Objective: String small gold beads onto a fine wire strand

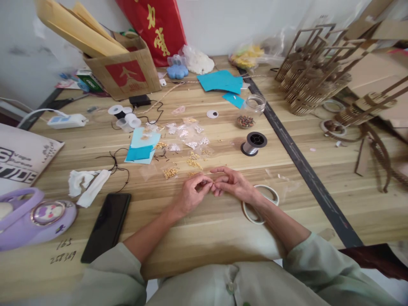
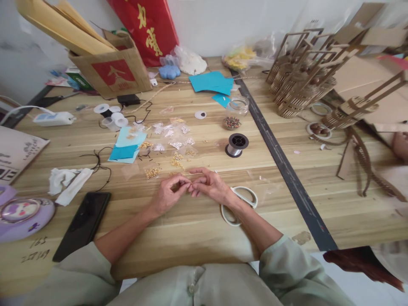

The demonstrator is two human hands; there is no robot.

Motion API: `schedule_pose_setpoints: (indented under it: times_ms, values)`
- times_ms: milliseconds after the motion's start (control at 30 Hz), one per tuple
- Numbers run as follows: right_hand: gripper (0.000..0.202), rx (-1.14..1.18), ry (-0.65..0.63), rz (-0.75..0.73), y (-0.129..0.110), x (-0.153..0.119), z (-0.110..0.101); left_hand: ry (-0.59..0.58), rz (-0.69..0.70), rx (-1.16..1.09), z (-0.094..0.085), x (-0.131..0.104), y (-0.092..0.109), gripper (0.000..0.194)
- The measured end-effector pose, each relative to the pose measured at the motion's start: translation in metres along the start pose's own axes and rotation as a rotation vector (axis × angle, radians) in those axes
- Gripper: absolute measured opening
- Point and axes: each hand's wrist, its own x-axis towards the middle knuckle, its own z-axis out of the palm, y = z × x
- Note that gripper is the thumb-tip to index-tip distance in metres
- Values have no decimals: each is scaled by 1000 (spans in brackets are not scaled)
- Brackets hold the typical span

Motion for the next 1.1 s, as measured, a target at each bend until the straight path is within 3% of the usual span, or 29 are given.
schedule_pose_setpoints:
  times_ms: [133, 433, 733, 1100]
  values:
    - [51, 15, 23, 23, 0, 0, 1, -6, 35, -14, 0, 0, -1, 8]
    - [35, -4, 11, 18, -3, -1, 1, -19, 50, -18, -1, 0, 0, 8]
    - [31, -23, 12, 22, -3, 0, 1, -9, 73, -1, -1, 1, 1, 8]
    - [27, -190, 57, -51, -6, 0, 1, 12, 48, -10, 1, 0, -3, 8]
